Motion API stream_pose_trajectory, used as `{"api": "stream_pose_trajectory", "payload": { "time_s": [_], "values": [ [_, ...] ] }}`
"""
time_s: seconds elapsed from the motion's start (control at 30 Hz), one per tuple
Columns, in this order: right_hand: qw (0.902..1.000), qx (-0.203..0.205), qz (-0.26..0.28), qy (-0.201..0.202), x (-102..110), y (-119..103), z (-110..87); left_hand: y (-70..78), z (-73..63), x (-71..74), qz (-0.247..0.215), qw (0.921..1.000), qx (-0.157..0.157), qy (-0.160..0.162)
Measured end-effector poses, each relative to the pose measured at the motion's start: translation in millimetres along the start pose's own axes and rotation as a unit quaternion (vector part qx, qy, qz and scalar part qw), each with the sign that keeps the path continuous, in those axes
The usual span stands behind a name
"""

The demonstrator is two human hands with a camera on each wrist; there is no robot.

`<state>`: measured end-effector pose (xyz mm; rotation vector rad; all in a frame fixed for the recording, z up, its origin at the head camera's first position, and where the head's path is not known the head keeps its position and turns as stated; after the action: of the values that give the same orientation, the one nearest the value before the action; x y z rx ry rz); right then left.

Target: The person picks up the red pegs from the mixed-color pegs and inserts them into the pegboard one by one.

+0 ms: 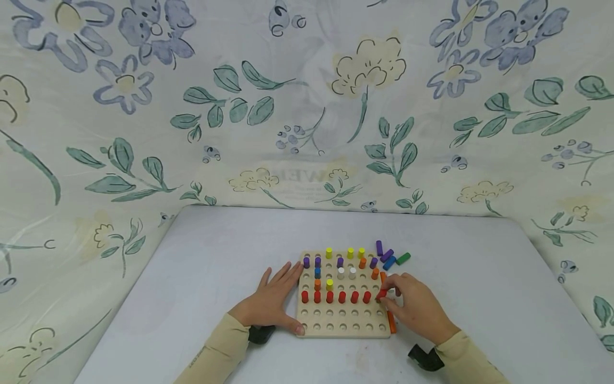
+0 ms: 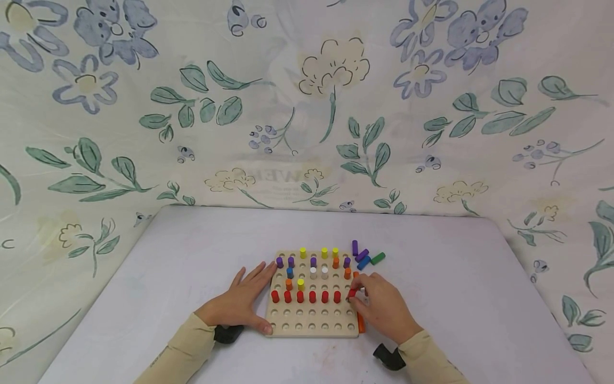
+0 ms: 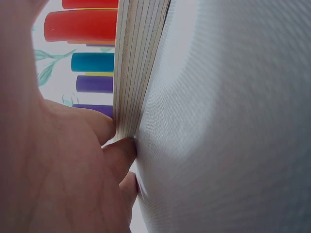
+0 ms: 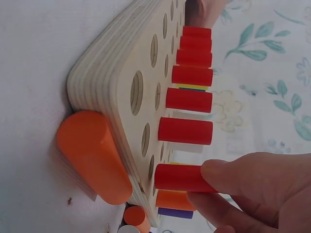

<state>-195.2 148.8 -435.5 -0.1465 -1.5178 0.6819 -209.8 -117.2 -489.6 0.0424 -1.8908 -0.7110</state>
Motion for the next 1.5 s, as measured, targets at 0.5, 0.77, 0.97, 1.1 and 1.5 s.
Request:
{"api": "stream_pose_trajectory", "payload": {
  "time_s": [0.5, 0.77, 0.97, 1.1, 1.5],
  "values": [
    [0.9999, -0.011, 0.004, -0.011, -4, 0, -0.9, -1.9, 1.2, -0.5, 0.002, 1.0, 0.007, 0.003],
    [0.9999, -0.004, 0.007, -0.01, -5, -2, -0.5, -2.5, 1.6, -1.2, 0.003, 0.9999, 0.011, 0.002],
    [0.9999, 0.003, 0.007, -0.011, -6, -2, -1.6, -3.0, 2.0, -1.5, 0.005, 0.9999, 0.012, 0.002],
    [0.9999, -0.002, 0.006, -0.012, -7, -1, -1.0, -2.6, 2.0, -1.3, 0.005, 0.9999, 0.011, 0.002],
    [0.9999, -0.006, -0.001, -0.015, -10, 2, 0.5, -4.2, 2.3, -2.4, 0.006, 0.9999, 0.013, 0.002]
  ]
}}
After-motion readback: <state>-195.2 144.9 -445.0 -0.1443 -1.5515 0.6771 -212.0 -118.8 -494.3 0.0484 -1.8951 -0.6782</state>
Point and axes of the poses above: each hand's wrist, its own z-axis towards the middle knuckle, its own x-axis out of the back of the hand, y = z × x, the point moved 9 cm from there along z, towards the middle knuckle, and after that the axes turned 3 degrees about x, right-handed, at the moved point
